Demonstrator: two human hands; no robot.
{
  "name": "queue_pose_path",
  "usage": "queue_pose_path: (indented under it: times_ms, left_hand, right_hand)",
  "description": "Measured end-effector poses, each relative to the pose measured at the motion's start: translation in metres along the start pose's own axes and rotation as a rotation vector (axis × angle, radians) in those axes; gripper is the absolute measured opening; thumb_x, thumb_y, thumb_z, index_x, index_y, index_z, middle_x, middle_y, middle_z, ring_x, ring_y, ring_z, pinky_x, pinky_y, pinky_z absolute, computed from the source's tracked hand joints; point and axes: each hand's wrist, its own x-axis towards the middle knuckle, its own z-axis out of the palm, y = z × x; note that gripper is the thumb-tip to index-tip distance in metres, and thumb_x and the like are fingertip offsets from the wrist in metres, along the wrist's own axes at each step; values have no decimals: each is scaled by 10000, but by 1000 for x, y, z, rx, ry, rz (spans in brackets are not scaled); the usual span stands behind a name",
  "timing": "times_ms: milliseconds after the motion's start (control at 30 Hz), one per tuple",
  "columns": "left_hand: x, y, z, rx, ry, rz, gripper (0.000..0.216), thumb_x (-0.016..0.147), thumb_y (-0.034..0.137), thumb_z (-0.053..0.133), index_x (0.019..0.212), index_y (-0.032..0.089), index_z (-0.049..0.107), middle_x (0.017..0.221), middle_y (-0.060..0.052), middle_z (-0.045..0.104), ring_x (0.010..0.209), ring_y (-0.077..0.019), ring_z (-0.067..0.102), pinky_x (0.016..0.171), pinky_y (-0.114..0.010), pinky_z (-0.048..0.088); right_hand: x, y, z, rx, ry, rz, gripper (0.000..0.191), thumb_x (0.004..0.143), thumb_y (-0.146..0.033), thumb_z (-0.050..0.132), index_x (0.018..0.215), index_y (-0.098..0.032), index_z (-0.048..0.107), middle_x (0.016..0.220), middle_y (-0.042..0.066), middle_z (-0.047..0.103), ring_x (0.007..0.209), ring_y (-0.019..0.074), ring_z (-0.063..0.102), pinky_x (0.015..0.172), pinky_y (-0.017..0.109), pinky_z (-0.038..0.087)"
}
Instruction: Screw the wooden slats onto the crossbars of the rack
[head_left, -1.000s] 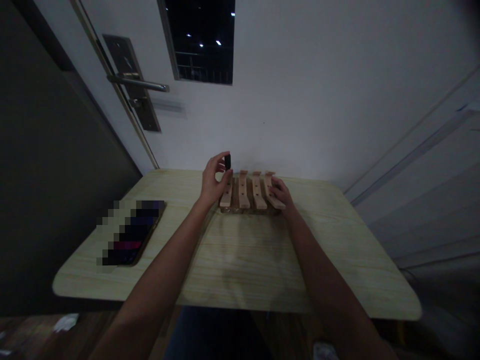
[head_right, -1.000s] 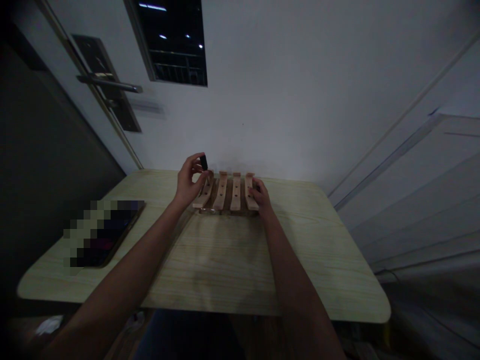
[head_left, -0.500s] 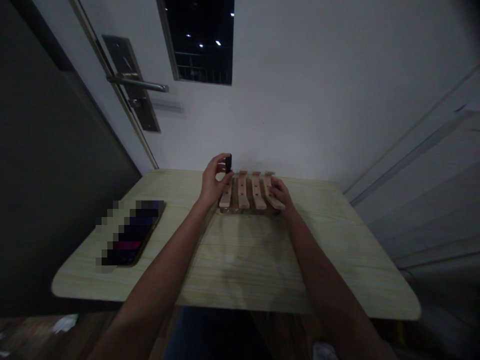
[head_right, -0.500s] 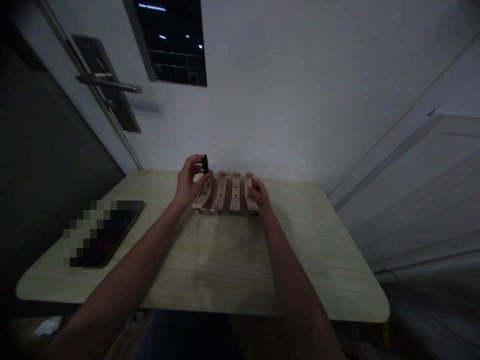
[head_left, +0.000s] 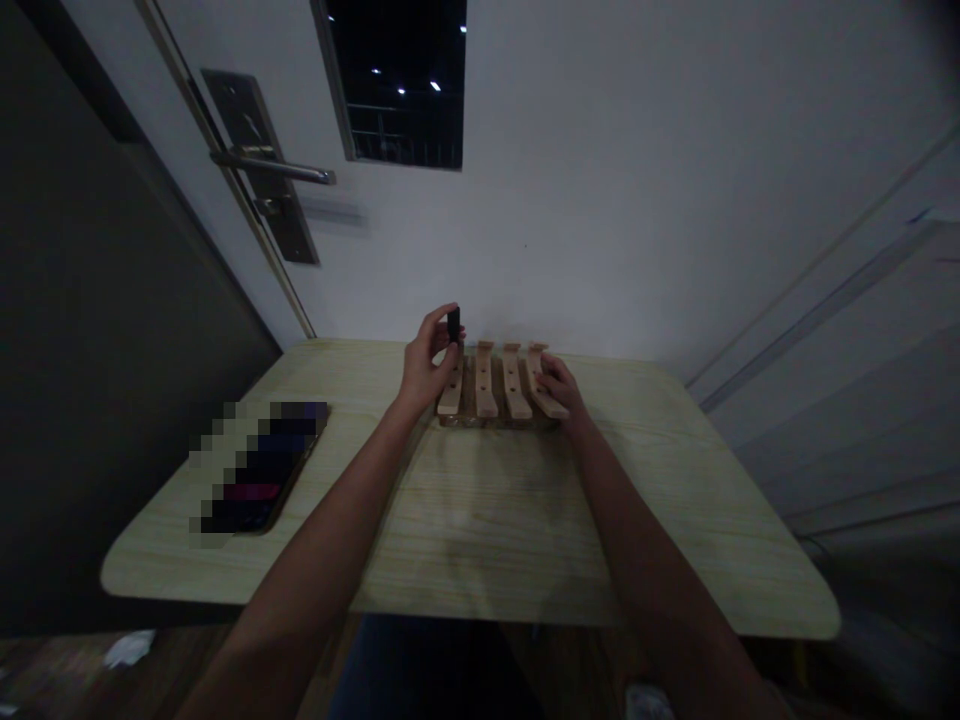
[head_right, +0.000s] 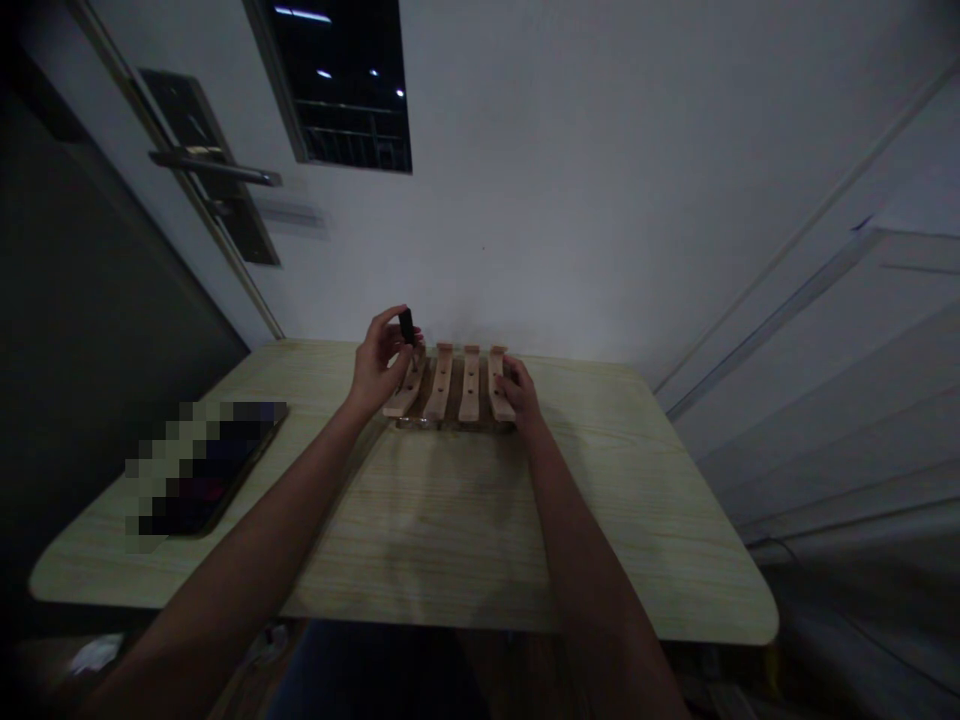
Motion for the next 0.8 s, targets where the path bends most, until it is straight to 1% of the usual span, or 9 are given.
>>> queue_pose_path:
  times_ms: [67, 133, 200, 300, 433, 633, 733, 800]
  left_hand:
    - [1, 1, -1, 35, 6, 21, 460, 832, 188, 519, 1273, 255, 408, 1084, -67, 592, 965, -147, 607, 829, -314, 533]
    - [3, 1, -1, 96, 49, 40, 453, 800, 193, 573, 1233, 262, 457, 1132, -64, 564, 987, -154, 577, 799, -299, 531]
    - [4, 0, -2, 141, 92, 45, 461, 764, 195, 624, 1200, 263, 492, 1124, -55, 553, 941, -144, 564, 742, -268, 526]
    - [5, -2, -3, 147, 103, 32, 476, 744, 169, 634, 1193, 257, 503, 1049, -38, 563, 824, -113, 556, 699, -245, 515]
    - [4, 0, -3, 139, 85, 26, 495, 745, 149, 607, 1215, 242, 486, 1047, -39, 570, 779, -100, 557, 725, -256, 513]
    - [1, 5, -2, 118, 15, 36, 580, 765, 120, 514, 1314, 251, 378, 1018, -41, 598, 849, -125, 599, 799, -286, 516]
    - [0, 5, -2, 114, -7, 40, 555, 778, 105, 475, 1306, 242, 372, 974, -40, 614, 865, -133, 613, 821, -304, 511]
    - [0, 4, -2, 125, -8, 49, 525, 794, 121, 477, 1295, 245, 383, 996, -46, 613, 874, -136, 610, 823, -311, 509]
  right_hand:
    - [0, -1, 0, 2, 2, 1, 349, 670, -420, 586, 971, -243, 598, 989, 55, 650, 982, 235, 567, 871, 429, 457]
    - [0, -2, 0, 3, 5, 3, 347, 664, -426, 594, 958, -242, 599, 985, 56, 650, 978, 237, 568, 868, 427, 458]
    - [0, -2, 0, 4, 8, 6, 347, 657, -434, 604, 944, -238, 599, 989, 59, 649, 984, 241, 567, 873, 431, 455]
    - [-1, -2, 0, 8, 13, 11, 352, 658, -442, 613, 942, -234, 595, 999, 62, 647, 1010, 248, 559, 891, 434, 446]
    - [-2, -2, 1, 18, 20, 19, 358, 660, -449, 617, 942, -230, 586, 1001, 66, 646, 1006, 245, 560, 889, 425, 447]
    - [0, -3, 0, 2, 0, 1, 325, 674, -442, 607, 927, -239, 590, 986, 60, 652, 1004, 240, 561, 894, 441, 448]
    - [0, -2, -1, -6, 0, -4, 335, 677, -439, 598, 940, -231, 597, 1001, 69, 645, 1025, 247, 554, 900, 453, 443]
    - [1, -1, -1, -11, 0, -7, 336, 674, -431, 600, 944, -231, 600, 1007, 69, 641, 1027, 248, 552, 904, 454, 440]
